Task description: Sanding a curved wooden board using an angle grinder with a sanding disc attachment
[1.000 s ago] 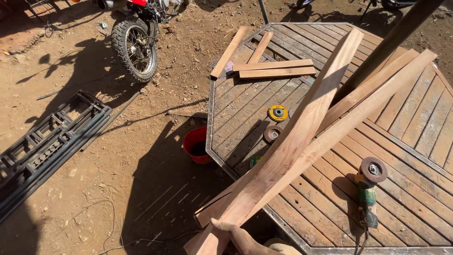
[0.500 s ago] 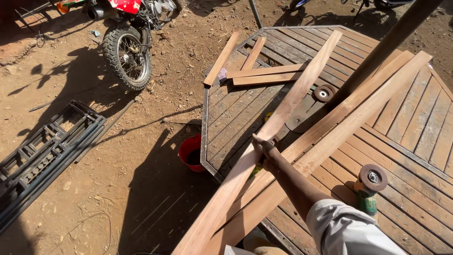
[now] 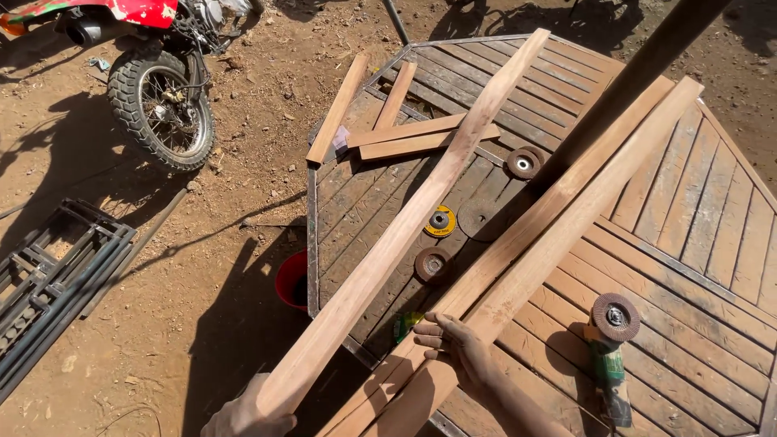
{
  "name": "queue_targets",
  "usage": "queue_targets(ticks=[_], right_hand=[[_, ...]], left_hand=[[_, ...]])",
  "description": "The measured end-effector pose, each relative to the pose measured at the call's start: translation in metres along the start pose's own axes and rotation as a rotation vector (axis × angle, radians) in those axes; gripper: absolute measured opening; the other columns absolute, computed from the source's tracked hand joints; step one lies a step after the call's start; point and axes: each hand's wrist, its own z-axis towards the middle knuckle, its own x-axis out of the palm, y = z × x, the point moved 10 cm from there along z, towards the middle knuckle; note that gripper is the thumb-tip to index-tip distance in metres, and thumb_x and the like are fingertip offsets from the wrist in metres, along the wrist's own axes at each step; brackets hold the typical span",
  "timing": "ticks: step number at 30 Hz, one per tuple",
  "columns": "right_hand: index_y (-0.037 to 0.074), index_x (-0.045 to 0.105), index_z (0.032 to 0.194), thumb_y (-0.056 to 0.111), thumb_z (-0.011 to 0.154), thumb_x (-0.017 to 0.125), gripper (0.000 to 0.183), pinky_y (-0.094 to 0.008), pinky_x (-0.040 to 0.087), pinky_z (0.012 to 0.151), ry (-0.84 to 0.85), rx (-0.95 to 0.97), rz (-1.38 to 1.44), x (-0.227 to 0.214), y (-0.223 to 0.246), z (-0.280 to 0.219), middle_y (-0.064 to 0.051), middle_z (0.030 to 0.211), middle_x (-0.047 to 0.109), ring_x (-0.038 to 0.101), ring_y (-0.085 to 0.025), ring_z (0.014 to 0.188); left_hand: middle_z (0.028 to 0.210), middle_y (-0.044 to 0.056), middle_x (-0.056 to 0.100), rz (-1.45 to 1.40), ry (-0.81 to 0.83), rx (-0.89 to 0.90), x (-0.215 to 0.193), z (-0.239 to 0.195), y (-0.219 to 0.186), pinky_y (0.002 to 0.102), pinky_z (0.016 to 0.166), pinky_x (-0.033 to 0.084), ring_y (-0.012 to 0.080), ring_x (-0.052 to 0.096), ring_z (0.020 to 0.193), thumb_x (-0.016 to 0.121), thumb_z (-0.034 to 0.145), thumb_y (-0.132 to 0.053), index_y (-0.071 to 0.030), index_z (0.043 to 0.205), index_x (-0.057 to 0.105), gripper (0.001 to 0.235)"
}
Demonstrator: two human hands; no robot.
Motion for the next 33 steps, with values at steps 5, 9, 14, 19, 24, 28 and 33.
queue_targets(ticks=[5,9,14,19,24,28,33], right_hand=[[-0.003,0.065,0.121,0.015,0.103,0.059,0.026,-0.032,0.048,0.058,-0.094,0.219,0.136,-0.027,-0.084,-0.029,-0.022,0.098,0.077,0.069,-0.026,0.075],[-0.006,0.066,0.122,0.009,0.101,0.063,0.026,-0.035,0.050,0.056,-0.077,0.292,0.152,-0.044,-0.117,-0.030,-0.026,0.095,0.076,0.072,-0.033,0.077],[0.000,0.069,0.116,0.021,0.098,0.068,0.028,-0.030,0.045,0.064,-0.120,0.199,-0.091,-0.028,-0.054,-0.052,-0.016,0.095,0.077,0.070,-0.022,0.078],[0.000,0.068,0.121,0.021,0.102,0.057,0.029,-0.033,0.048,0.069,-0.072,0.075,-0.183,-0.012,-0.034,-0.056,-0.016,0.098,0.077,0.069,-0.021,0.080],[0.003,0.066,0.104,0.021,0.097,0.070,0.020,-0.029,0.044,0.065,-0.069,0.137,-0.232,-0.002,-0.065,-0.072,-0.014,0.090,0.075,0.066,-0.019,0.076],[0.006,0.067,0.103,0.019,0.098,0.071,0.015,-0.026,0.048,0.061,-0.034,0.161,-0.285,-0.005,-0.104,-0.089,-0.009,0.086,0.076,0.066,-0.015,0.071],[0.003,0.063,0.093,0.006,0.097,0.072,0.011,-0.029,0.052,0.064,0.012,0.135,-0.195,-0.016,-0.144,-0.102,-0.014,0.081,0.072,0.064,-0.019,0.067]], left_hand=[[0.118,0.007,0.078,-0.021,-0.134,0.092,0.013,0.059,-0.036,0.047,0.096,0.057,0.0357,0.072,0.113,0.074,0.066,-0.066,-0.046,0.137,0.045,0.079],[0.121,0.005,0.077,-0.006,-0.198,0.059,0.004,0.058,-0.042,0.045,0.095,0.056,0.0341,0.072,0.114,0.074,0.072,-0.056,-0.040,0.131,0.049,0.066],[0.103,0.009,0.072,0.023,-0.516,0.233,0.011,0.083,-0.032,0.050,0.078,0.061,0.0342,0.074,0.094,0.085,0.069,-0.056,-0.028,0.130,0.048,0.077],[0.115,0.011,0.070,0.038,-0.672,0.298,0.030,0.083,-0.020,0.041,0.077,0.063,0.0266,0.075,0.091,0.081,0.075,-0.060,-0.020,0.145,0.044,0.088],[0.142,0.018,0.063,-0.065,-1.340,0.428,0.021,-0.022,-0.023,0.053,0.102,0.049,0.0401,0.059,0.135,0.017,0.103,-0.058,-0.007,0.144,0.060,0.078],[0.147,0.026,0.052,-0.034,-1.424,0.569,0.061,-0.076,-0.029,0.059,0.112,0.050,0.0474,0.053,0.140,0.072,0.089,-0.029,-0.002,0.139,0.057,0.059],[0.123,0.005,0.066,-0.060,-1.106,0.600,0.172,-0.049,-0.023,0.042,0.081,0.061,0.0273,0.064,0.114,0.044,0.092,-0.069,-0.020,0.120,0.070,0.062]])
